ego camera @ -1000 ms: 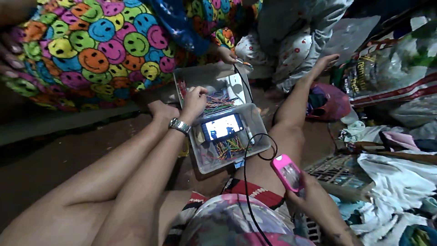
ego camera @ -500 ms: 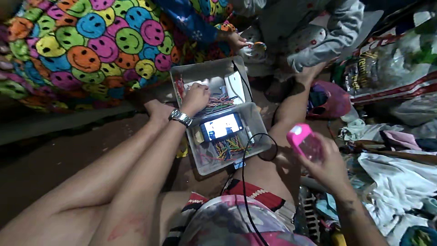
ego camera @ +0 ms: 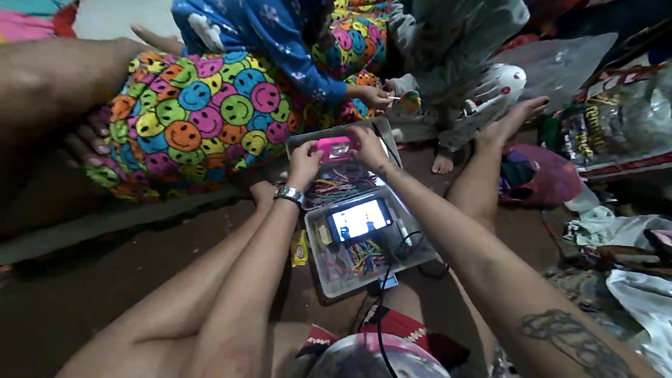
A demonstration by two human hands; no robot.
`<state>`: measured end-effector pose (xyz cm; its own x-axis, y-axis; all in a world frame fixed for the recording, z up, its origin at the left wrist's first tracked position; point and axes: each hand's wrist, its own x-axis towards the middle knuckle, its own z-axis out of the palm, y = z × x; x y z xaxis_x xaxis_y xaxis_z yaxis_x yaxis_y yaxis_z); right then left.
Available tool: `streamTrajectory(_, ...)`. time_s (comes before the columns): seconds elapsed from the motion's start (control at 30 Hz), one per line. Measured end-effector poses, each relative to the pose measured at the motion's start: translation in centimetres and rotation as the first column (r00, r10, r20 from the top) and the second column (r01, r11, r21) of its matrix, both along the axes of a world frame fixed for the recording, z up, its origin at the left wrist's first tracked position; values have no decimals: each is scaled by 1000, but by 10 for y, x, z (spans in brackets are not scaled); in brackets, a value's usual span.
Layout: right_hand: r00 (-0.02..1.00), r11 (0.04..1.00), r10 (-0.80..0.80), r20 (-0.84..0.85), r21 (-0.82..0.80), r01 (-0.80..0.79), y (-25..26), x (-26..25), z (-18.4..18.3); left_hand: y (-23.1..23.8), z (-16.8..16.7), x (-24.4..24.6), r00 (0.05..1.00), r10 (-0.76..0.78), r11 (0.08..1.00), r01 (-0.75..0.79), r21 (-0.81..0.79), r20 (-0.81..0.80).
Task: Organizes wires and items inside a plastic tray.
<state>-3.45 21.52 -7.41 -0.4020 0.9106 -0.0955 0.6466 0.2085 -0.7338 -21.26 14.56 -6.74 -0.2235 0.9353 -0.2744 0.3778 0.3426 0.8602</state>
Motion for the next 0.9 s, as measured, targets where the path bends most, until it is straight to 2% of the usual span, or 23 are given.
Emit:
streamTrajectory(0.17, 962, 969, -242, -124, -77, 234, 5, -23, -21, 28, -36, 8, 991, 131, 991, -130, -23, 23)
streamTrajectory(0.3, 929, 934, -343, -135, -152, 323, 6, -25, -20, 34, -42, 7, 985, 120, 991, -126, -40, -120)
streamTrajectory(0.37, 917, 929, -352, -189, -193, 316, 13, -19, -26, 36, -41, 7, 980, 121, 990, -131, -58, -157)
streamTrajectory(0.43, 907, 926, -360, -217, -202, 319, 16, -14, -27, 38, -41, 6, 983, 141, 986, -150, -71, -115)
streamTrajectory(0.6, 960, 961, -269, 83, -46, 274, 4, -6, -14, 41, -51, 7, 980, 196, 980, -198, -31, -43)
streamTrajectory(0.67, 964, 967, -248, 98, -41, 253, 1, -5, -19, 41, -54, 7, 978, 209, 978, -210, -22, -23)
streamTrajectory(0.8, 981, 969, -189, 32, -155, 192, -6, 1, -16, 39, -56, 4, 980, 195, 979, -196, -58, -32)
streamTrajectory(0.9, 985, 954, -156, 76, -247, 170, -24, 16, -3, 36, -48, 4, 982, 151, 984, -160, -74, -114)
